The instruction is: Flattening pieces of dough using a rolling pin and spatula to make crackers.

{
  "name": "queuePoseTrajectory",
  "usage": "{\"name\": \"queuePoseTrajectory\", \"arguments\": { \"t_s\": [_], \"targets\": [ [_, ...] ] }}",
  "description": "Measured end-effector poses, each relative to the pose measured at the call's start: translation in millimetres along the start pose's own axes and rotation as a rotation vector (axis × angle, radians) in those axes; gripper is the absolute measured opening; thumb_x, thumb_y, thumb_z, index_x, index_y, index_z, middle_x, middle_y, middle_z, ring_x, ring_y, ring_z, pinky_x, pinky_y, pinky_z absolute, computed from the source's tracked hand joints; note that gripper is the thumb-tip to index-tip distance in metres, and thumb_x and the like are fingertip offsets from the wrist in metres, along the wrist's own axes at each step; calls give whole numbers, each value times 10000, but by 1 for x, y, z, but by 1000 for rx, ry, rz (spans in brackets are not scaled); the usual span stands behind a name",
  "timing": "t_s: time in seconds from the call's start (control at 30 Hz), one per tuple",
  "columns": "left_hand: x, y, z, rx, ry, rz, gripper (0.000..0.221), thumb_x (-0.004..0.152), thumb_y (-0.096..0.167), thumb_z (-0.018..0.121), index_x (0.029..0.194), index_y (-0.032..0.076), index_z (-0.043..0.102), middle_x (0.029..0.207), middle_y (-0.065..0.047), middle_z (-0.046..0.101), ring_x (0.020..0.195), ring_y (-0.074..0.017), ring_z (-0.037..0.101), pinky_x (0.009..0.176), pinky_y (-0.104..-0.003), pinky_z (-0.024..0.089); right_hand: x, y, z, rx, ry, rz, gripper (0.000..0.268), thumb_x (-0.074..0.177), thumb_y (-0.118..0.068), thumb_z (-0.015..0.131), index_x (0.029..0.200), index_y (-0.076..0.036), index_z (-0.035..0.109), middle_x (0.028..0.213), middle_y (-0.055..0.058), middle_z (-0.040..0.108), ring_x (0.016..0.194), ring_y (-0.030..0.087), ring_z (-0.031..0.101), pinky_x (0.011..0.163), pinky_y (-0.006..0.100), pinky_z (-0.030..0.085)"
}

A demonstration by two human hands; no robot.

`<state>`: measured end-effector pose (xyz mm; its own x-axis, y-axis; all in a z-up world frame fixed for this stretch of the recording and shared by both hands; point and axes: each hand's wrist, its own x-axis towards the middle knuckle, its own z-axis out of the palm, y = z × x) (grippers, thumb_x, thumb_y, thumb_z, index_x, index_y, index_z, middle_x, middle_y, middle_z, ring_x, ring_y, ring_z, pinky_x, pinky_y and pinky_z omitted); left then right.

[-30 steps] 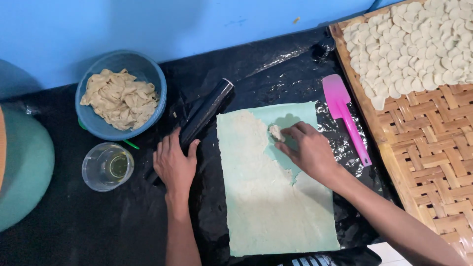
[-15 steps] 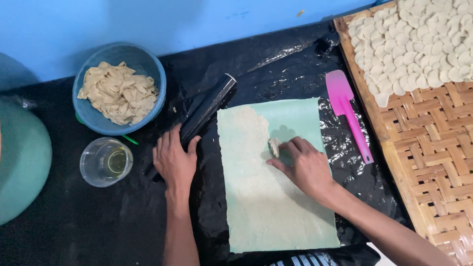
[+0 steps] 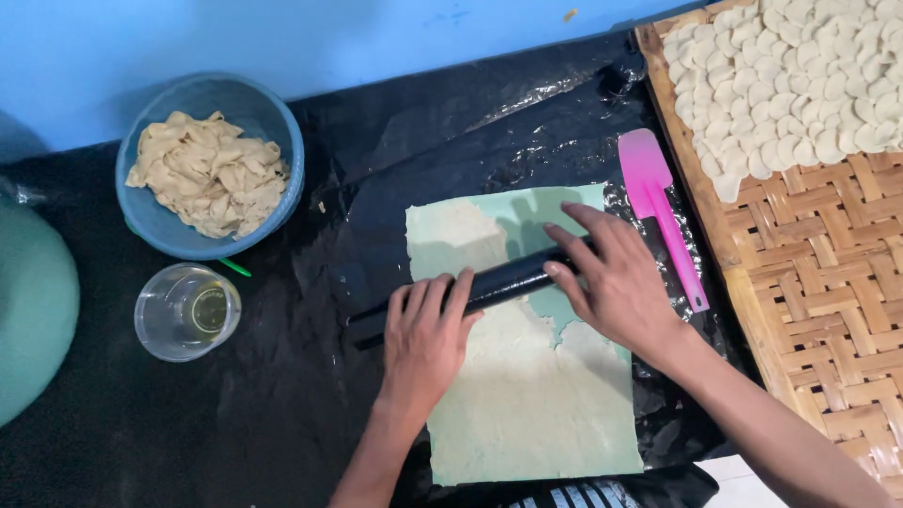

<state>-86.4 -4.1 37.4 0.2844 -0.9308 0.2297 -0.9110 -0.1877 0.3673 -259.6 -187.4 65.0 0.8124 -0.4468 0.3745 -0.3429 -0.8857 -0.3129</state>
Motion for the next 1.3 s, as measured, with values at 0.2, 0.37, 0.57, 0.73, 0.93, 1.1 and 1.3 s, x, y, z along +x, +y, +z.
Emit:
{"name": "queuePoseTrajectory", "arguments": {
  "t_s": [0.2, 0.37, 0.57, 0.73, 0.93, 1.1, 1.3],
  "targets": [
    [-6, 7, 20, 41, 0, -8, 570, 950, 250, 679, 1461, 52, 523, 1399, -178, 576, 1320, -337, 517, 1115, -517, 384, -13, 17, 30, -123, -191, -48, 599, 1029, -385, 494, 1470, 21, 495, 1543, 214, 473, 1406, 360, 473, 1139, 466, 367],
    [-23, 21, 29, 132, -73, -31, 574, 997, 229, 551, 1535, 63, 436, 1603, -189, 391, 1500, -329, 342, 1194, -571, 262, -34, 19, 33, -127, -214, -53, 660, 1032, -376, 454, 1520, 63, 388, 1589, 240, 404, 1465, 370, 399, 1198, 487, 295],
    [-54, 42, 31, 130, -213, -17, 595, 981, 142, 473, 1556, 18, 383, 1631, -199, 331, 1515, -322, 300, 1182, -565, 274, -69, 16, 20, -175, -314, -65, 621, 982, -267, 522, 1510, 33, 388, 1587, 207, 407, 1480, 343, 385, 1217, 485, 291],
    [-74, 53, 26, 106, -170, 24, 590, 950, 115, 490, 1527, 12, 419, 1605, -189, 384, 1487, -345, 361, 1170, -553, 312, -94, 6, 2, -155, -306, -71, 611, 898, -163, 616, 1462, 16, 465, 1553, 184, 441, 1447, 340, 427, 1188, 486, 345],
    [-44, 49, 7, -60, 69, -10, 504, 919, 182, 653, 1360, -32, 537, 1361, -252, 554, 1277, -395, 526, 1091, -537, 394, -99, 5, 1, -32, -94, -44, 451, 854, -166, 741, 1282, -59, 647, 1317, 127, 587, 1212, 330, 576, 1071, 464, 467],
    [-33, 35, 8, -91, -70, 125, 499, 928, 184, 695, 1356, -36, 563, 1187, -179, 605, 1107, -339, 577, 981, -478, 441, -69, 3, 0, 40, -72, -5, 390, 847, -218, 768, 1190, -54, 680, 1230, 154, 630, 1088, 339, 615, 935, 455, 502],
    [-1, 17, 4, 40, 40, 113, 458, 924, 167, 692, 1337, 5, 579, 1188, -149, 620, 1125, -317, 589, 1024, -493, 434, -36, 8, 12, -16, -66, -96, 424, 899, -235, 739, 1271, -43, 670, 1270, 147, 629, 1160, 338, 614, 1049, 482, 473]
  ]
}}
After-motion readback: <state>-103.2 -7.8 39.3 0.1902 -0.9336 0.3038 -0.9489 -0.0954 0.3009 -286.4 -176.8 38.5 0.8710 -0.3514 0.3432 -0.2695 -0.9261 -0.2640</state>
